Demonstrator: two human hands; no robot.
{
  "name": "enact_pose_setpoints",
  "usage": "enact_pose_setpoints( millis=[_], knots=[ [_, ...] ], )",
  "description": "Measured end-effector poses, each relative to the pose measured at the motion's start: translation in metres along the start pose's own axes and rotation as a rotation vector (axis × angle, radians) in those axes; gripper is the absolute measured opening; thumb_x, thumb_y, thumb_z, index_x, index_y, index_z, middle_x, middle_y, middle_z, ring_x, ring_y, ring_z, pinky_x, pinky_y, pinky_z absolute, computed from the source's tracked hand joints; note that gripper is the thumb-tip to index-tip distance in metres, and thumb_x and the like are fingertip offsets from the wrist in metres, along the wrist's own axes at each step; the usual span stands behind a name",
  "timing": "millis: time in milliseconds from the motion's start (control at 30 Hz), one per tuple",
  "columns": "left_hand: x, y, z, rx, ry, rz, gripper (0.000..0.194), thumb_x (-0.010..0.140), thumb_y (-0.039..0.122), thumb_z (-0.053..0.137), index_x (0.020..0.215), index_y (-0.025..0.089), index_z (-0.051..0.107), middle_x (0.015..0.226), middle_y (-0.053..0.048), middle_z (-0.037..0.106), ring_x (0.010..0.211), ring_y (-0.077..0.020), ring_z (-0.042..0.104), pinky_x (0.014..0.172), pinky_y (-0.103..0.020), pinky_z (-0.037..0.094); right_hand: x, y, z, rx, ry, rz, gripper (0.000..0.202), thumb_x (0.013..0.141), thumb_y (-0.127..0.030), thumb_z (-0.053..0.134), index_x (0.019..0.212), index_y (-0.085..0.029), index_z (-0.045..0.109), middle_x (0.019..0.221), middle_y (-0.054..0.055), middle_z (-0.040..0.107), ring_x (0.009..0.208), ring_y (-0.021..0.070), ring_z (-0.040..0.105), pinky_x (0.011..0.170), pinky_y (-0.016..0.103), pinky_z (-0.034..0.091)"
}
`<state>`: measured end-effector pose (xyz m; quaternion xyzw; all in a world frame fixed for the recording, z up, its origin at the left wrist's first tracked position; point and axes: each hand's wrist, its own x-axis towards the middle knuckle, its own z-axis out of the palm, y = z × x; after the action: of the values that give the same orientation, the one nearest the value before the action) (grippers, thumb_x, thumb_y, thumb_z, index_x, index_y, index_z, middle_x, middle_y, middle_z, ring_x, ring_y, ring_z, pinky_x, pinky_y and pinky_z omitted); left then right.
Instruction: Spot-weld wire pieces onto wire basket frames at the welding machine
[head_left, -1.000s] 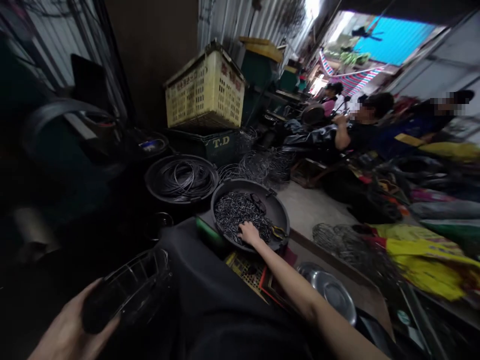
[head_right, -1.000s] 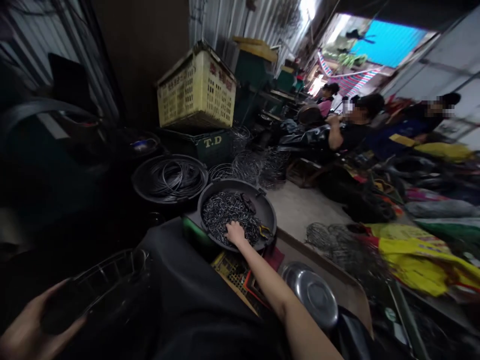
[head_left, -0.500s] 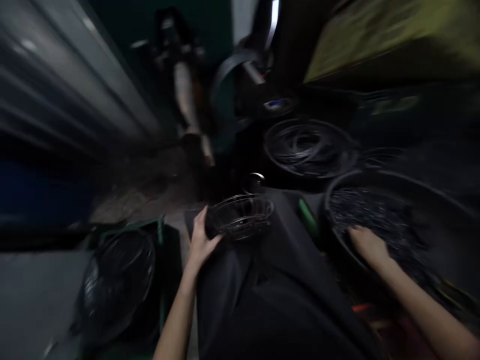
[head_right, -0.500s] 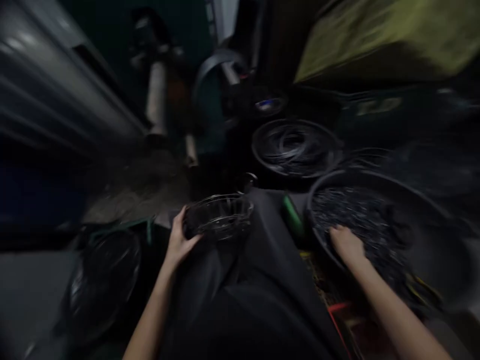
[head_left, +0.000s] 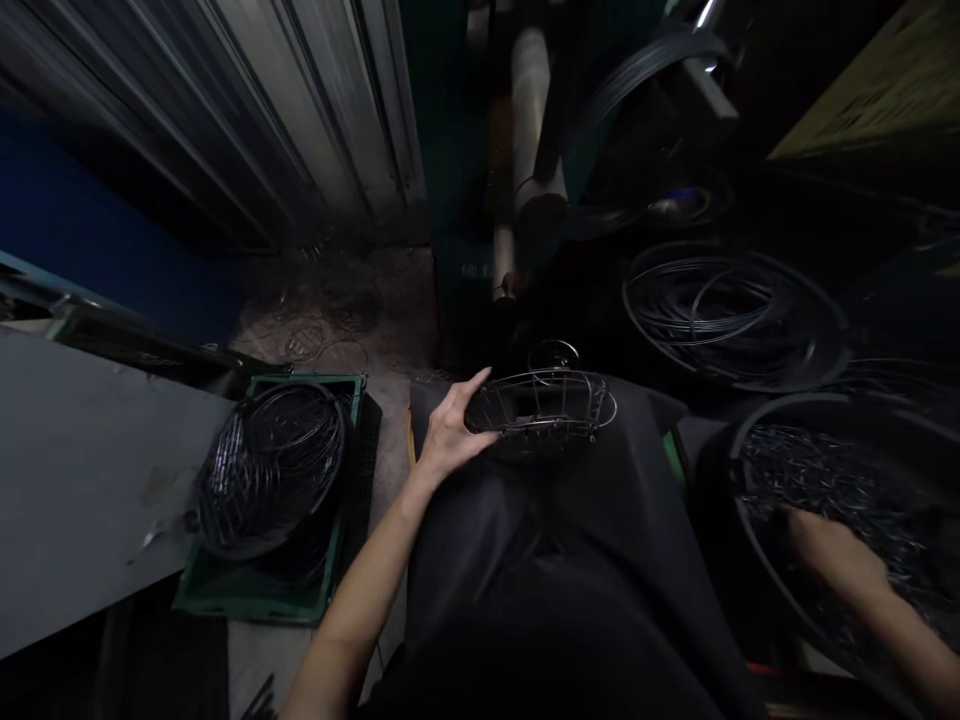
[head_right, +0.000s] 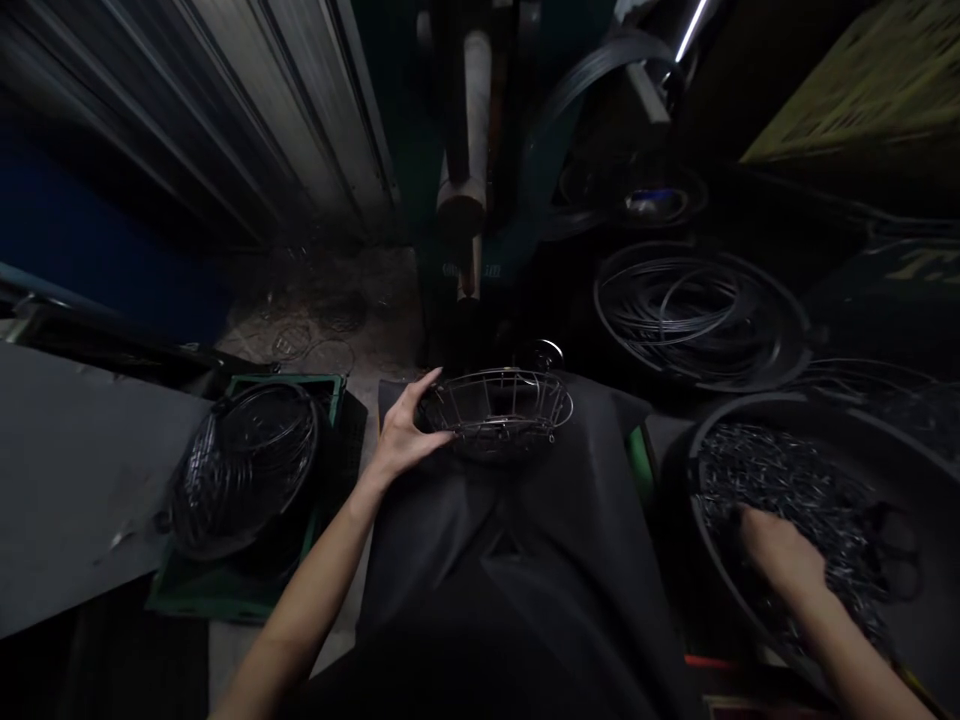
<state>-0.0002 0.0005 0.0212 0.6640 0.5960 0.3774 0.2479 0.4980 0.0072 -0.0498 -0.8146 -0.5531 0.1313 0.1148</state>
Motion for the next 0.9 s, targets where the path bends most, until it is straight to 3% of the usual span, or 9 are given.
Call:
enact_pose_setpoints(
  millis=[67, 133, 267, 400, 467, 600, 700, 900],
  knots=[
    [0.003, 0.002, 0.000, 0.022, -0.030, 0.020, 0.074, 0.068, 0.018, 0.072, 0.136, 0.027, 0.043, 0.124, -0.005, 0.055, 0.113, -0.0194, 0.057, 0.101, -0.034, 0.046, -0.004, -0.006, -0.021, -0.044, -0.100, 0.136, 0.021, 0.059, -0.049, 0.044, 0.045, -0.034, 0.042, 0.051, 0.019, 0.047, 0.050, 0.0305, 0.055, 0.056, 0.050, 0.029],
    [0.008, 0.006, 0.003, 0.055, -0.084, 0.018, 0.071, 0.070, 0.019, 0.071, 0.135, 0.026, 0.044, 0.123, -0.006, 0.052, 0.113, -0.0211, 0.056, 0.100, -0.036, 0.047, -0.009, -0.017, -0.043, -0.082, -0.104, 0.224, 0.020, 0.055, -0.047, 0.048, 0.045, -0.035, 0.037, 0.051, 0.018, 0.046, 0.054, 0.0306, 0.056, 0.058, 0.050, 0.030],
    [0.015, 0.014, 0.008, 0.119, -0.181, 0.053, 0.074, 0.071, 0.017, 0.068, 0.138, 0.026, 0.038, 0.129, -0.009, 0.041, 0.118, -0.0253, 0.050, 0.099, -0.040, 0.048, -0.025, -0.068, -0.067, -0.004, -0.089, 0.192, 0.017, 0.054, -0.050, 0.059, 0.052, -0.035, 0.051, 0.051, 0.012, 0.053, 0.048, 0.0231, 0.051, 0.056, 0.045, 0.034],
    [0.016, 0.018, 0.009, 0.109, -0.222, 0.092, 0.073, 0.072, 0.013, 0.065, 0.138, 0.027, 0.037, 0.124, -0.008, 0.042, 0.115, -0.0230, 0.050, 0.099, -0.039, 0.047, -0.056, -0.157, -0.061, 0.380, -0.105, -0.044, 0.037, 0.053, -0.063, 0.068, 0.066, -0.029, 0.069, 0.068, 0.011, 0.067, 0.053, 0.0189, 0.056, 0.052, 0.037, 0.039],
    [0.015, 0.020, 0.009, 0.090, -0.205, 0.069, 0.069, 0.071, 0.010, 0.064, 0.135, 0.024, 0.040, 0.121, -0.007, 0.044, 0.113, -0.0219, 0.052, 0.100, -0.038, 0.047, -0.070, -0.205, -0.054, 0.573, -0.280, -0.142, 0.040, 0.060, -0.057, 0.071, 0.079, -0.022, 0.071, 0.079, 0.009, 0.070, 0.064, 0.0187, 0.062, 0.059, 0.033, 0.047],
    [0.014, 0.024, 0.010, 0.049, -0.147, 0.064, 0.063, 0.069, 0.008, 0.063, 0.128, 0.022, 0.044, 0.119, -0.007, 0.047, 0.113, -0.0210, 0.052, 0.101, -0.038, 0.046, -0.079, -0.273, -0.041, 0.764, -0.542, -0.212, 0.042, 0.062, -0.055, 0.074, 0.078, -0.016, 0.066, 0.067, 0.005, 0.067, 0.059, 0.0156, 0.060, 0.056, 0.027, 0.048],
    [0.016, 0.030, 0.008, 0.097, -0.101, 0.118, 0.063, 0.070, 0.006, 0.062, 0.128, 0.021, 0.044, 0.121, -0.008, 0.047, 0.115, -0.0218, 0.051, 0.101, -0.038, 0.046, -0.072, -0.293, -0.036, 0.795, -0.603, -0.255, 0.040, 0.067, -0.054, 0.073, 0.075, -0.015, 0.065, 0.065, 0.004, 0.065, 0.056, 0.0138, 0.058, 0.054, 0.025, 0.047],
    [0.030, 0.038, 0.001, 0.314, -0.002, 0.198, 0.062, 0.073, 0.006, 0.059, 0.130, 0.022, 0.041, 0.122, -0.009, 0.048, 0.115, -0.0235, 0.051, 0.106, -0.047, 0.041, -0.061, -0.307, -0.032, 0.817, -0.543, -0.239, 0.041, 0.063, -0.053, 0.076, 0.076, -0.016, 0.066, 0.064, 0.002, 0.065, 0.055, 0.0124, 0.058, 0.054, 0.024, 0.046]
  ],
)
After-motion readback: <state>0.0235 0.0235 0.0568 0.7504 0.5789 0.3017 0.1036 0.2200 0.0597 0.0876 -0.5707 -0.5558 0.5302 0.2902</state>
